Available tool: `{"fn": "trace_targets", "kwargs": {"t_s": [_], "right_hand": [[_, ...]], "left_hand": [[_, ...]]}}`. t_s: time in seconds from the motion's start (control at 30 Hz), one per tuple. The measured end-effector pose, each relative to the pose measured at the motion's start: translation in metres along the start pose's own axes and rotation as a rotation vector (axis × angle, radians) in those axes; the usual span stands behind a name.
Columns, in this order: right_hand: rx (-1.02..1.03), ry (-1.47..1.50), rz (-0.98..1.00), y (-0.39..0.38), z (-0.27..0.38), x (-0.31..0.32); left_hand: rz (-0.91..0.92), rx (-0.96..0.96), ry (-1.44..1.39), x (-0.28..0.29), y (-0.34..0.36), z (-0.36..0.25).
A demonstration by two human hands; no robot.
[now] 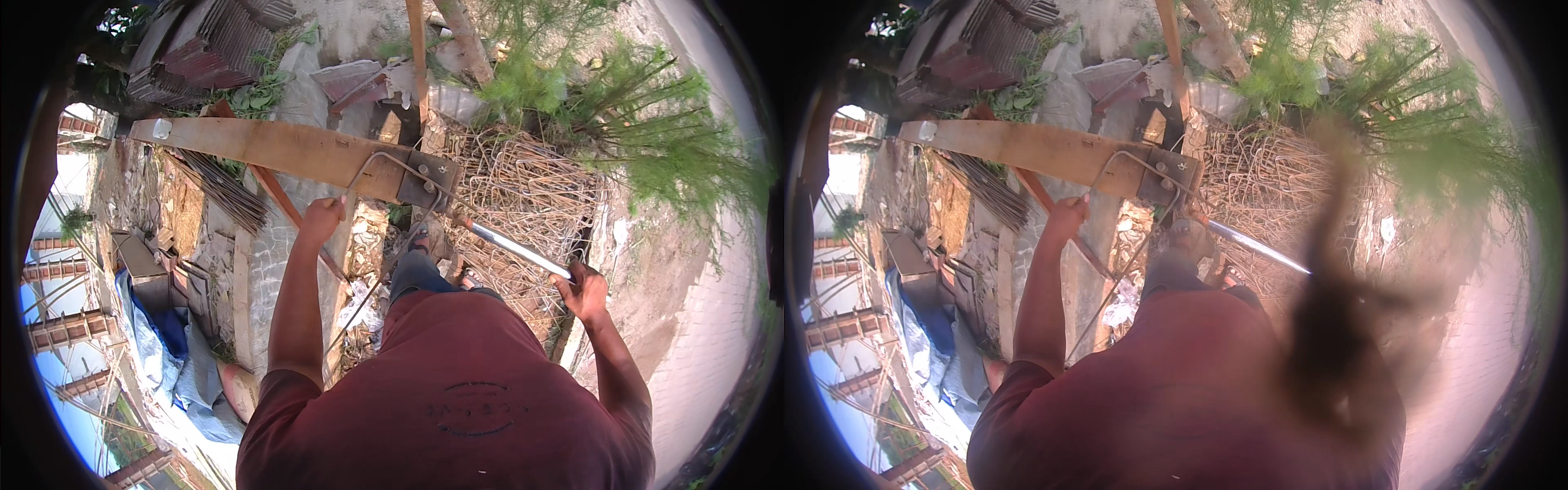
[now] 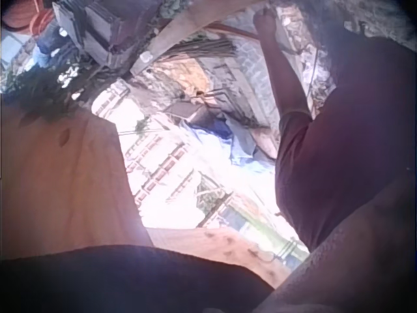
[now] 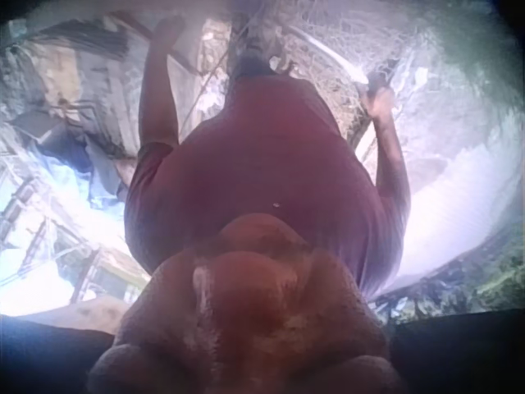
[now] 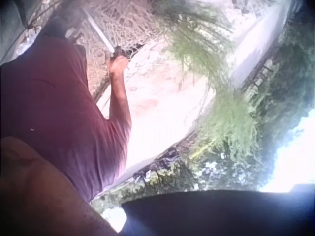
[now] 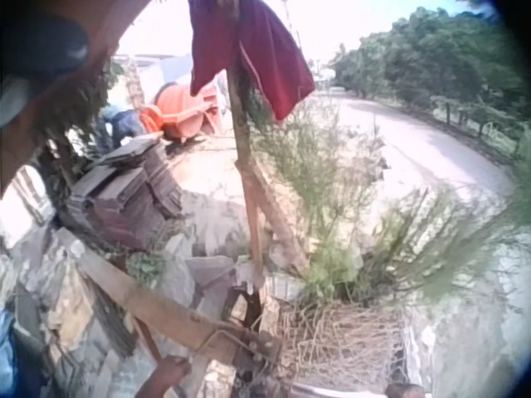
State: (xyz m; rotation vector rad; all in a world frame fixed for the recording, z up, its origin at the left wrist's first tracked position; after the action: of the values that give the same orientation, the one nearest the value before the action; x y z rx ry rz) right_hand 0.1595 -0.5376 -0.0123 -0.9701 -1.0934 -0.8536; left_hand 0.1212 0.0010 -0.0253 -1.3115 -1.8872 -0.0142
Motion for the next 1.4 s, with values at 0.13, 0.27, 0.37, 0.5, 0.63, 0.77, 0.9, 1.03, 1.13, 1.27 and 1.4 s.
{"fn": "trace_targets", "kwargs": {"t_s": [0.13,0.27,0.37,0.5,0.63,0.77,0.9,1.03,1.13,1.27,1.4], "right_hand": [[0.056,0.074,-0.021,-0.026,0.022,0.023],[0.019,0.122,0.084,0.003,0.075,-0.009],[-0.011,0.166,0.149,0.015,0.071,0.005],[-0.057,-0.043,-0.022,0.057,0.013,0.013],[0.356,-0.179,-0.07,0.151,-0.007,0.049],[0.653,-0.351,-0.183,0.227,0.011,0.071],[0.998,-0.315,-0.43,0.271,0.055,0.102],[1.049,-0.326,-0.218,0.301,0.061,0.102],[1.02,-0.342,-0.169,0.303,0.066,0.1],[0.897,-0.331,-0.268,0.272,0.063,0.091],[0.833,-0.341,-0.138,0.279,0.044,0.089]], "left_hand": [[0.012,0.035,-0.016,-0.001,0.001,0.003],[0.09,0.069,-0.053,0.005,0.002,-0.001],[0.089,0.125,-0.058,0.005,0.0,-0.005],[0.124,0.159,-0.085,0.006,0.0,-0.007],[0.228,0.262,-0.23,0.009,-0.002,-0.013],[0.304,0.284,-0.328,0.011,-0.001,-0.016],[0.329,0.308,-0.358,0.01,0.002,-0.009],[0.341,0.281,-0.353,0.009,0.003,-0.006],[0.332,0.255,-0.341,0.007,0.005,-0.002],[0.328,0.271,-0.329,0.006,0.002,-0.003],[0.277,0.165,-0.309,0.004,0.004,-0.002]]}}
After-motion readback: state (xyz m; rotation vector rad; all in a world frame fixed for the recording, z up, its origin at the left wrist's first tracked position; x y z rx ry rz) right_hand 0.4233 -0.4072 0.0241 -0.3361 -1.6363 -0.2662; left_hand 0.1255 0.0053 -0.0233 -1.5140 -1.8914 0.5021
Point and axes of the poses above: each hand's wrist, its own y-axis towards the middle knuckle, its own x-axis out of the back of the hand, z = x × y, the point moved 3 cm from there along y, towards the middle knuckle, and after that the axes turned 9 degrees about -y, right-handed, at the moved point
